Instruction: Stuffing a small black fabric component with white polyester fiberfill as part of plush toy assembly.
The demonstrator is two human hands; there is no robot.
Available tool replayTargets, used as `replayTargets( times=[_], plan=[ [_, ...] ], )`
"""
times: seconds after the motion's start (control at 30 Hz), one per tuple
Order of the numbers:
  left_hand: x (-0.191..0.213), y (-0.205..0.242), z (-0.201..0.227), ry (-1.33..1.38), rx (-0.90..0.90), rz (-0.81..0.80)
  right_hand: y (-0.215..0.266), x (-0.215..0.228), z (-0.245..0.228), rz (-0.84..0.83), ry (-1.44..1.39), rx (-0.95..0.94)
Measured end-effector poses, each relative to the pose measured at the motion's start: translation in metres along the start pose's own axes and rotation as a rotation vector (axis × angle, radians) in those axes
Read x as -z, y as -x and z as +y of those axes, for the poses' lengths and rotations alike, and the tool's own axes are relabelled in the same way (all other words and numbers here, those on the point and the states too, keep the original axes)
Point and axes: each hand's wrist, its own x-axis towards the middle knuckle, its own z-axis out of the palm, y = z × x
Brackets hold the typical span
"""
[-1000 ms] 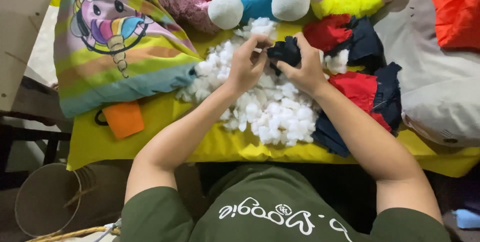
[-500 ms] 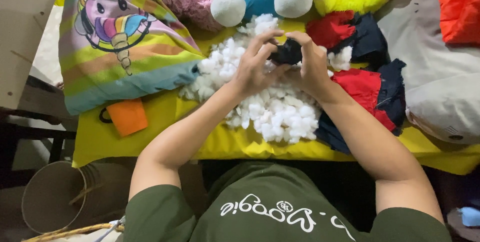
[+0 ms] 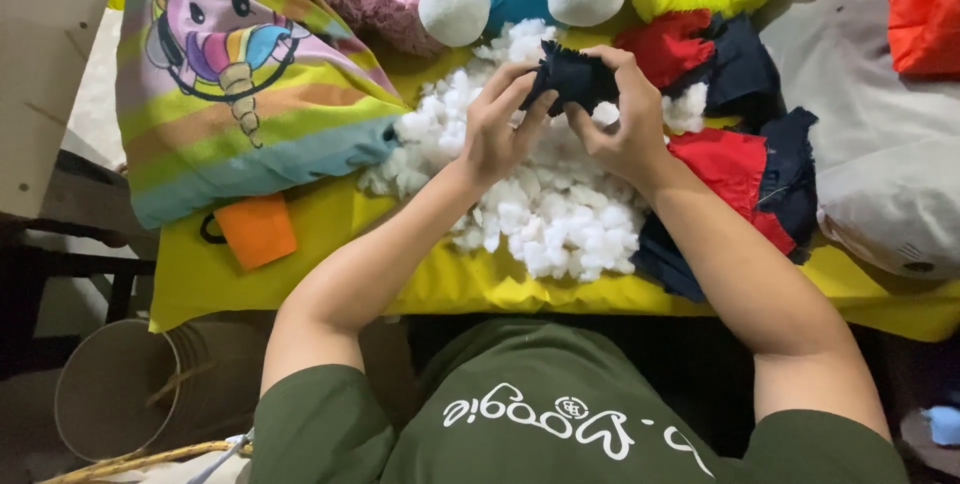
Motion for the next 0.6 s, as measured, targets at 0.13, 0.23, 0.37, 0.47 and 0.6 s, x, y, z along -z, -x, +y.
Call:
replayTargets(
  times=[0.13,0.23,0.37,0.47,0.6],
  plan=[
    [-0.005,-0.003,-0.004,0.015,-0.078,0.094,0.006,-0.008,0.019,0.072,-0.152,-0.012],
    [-0.003,-0.003,-0.006,0.033,-0.054,0.075,0.006,-0.009,0.018,0.041,-0.273,-0.111],
    [-0.003,-0.001,-0.008,0.008,-0.042,0.082,0.004,-0.01,0.022,-0.009,-0.355,-0.222],
    [-0.006,-0.001,-0.007,0.03,-0.038,0.08,0.003,-0.01,0.022,-0.013,-0.386,-0.276],
    [-0.004,-0.002,-0.001,0.046,-0.032,0.054,0.002,-0.009,0.017,-0.01,-0.45,-0.276]
  ],
)
